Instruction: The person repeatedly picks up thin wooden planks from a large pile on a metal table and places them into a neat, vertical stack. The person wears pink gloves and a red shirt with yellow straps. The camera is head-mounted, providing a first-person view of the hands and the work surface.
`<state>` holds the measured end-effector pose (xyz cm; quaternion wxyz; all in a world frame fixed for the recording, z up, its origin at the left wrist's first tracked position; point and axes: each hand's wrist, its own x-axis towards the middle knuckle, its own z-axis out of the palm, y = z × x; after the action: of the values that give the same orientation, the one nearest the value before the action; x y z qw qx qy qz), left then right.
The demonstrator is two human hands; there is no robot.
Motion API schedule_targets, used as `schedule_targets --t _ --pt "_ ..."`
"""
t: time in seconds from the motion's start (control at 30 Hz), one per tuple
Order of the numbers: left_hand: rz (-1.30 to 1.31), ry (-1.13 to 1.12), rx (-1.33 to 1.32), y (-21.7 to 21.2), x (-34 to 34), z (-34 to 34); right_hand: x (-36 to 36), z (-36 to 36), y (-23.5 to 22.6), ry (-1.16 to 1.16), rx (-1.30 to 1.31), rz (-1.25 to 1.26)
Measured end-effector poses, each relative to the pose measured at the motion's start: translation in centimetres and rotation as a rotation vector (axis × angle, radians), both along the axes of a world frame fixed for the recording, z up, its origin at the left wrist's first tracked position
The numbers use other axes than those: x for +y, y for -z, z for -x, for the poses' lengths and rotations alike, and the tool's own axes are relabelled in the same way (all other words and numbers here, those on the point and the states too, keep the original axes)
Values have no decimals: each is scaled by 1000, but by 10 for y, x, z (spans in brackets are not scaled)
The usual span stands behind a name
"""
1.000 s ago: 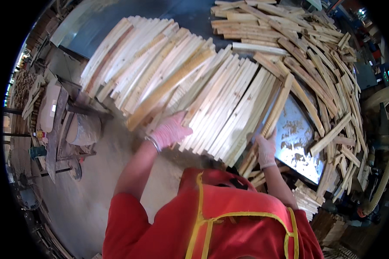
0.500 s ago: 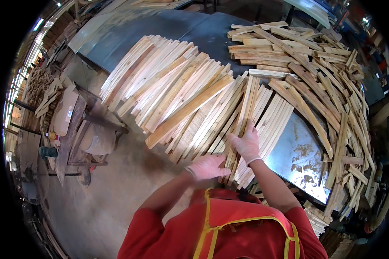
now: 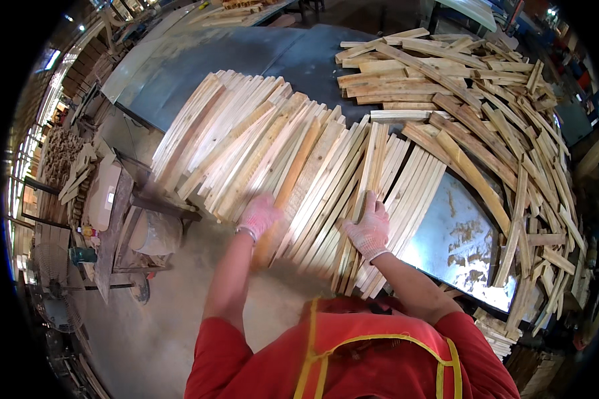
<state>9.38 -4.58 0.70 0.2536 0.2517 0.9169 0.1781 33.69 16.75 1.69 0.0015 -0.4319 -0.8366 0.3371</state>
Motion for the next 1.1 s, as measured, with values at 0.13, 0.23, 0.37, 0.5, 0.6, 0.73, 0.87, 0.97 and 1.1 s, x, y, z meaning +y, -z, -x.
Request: schedule_targets --t 0.13,0.23,0.37,0.5,0.6,0.73,0.87,0.97,1.1 --pt "-70 -47 -110 -20 27 -45 9 -7 2 -5 24 2" --pt "15 2 537 39 11 -72 3 -7 0 -58 92 57" --pt "241 -134 204 -6 73 -105 29 -17 -6 -121 97 213" --pt "-155 -374 -108 -11 86 -136 38 -28 -3 -93 358 414" --pt "-285 -260 74 3 85 -154 40 -32 12 -57 630 901" --pt "-47 -111 248 -48 146 -190 84 -43 3 -257 636 1283" --pt "133 -171 233 -40 146 -188 138 -90 16 -122 557 887" --pt "85 -142 153 -52 125 -165 169 -149 27 255 652 585" --pt "144 -14 266 -49 99 -142 197 -178 67 427 239 770"
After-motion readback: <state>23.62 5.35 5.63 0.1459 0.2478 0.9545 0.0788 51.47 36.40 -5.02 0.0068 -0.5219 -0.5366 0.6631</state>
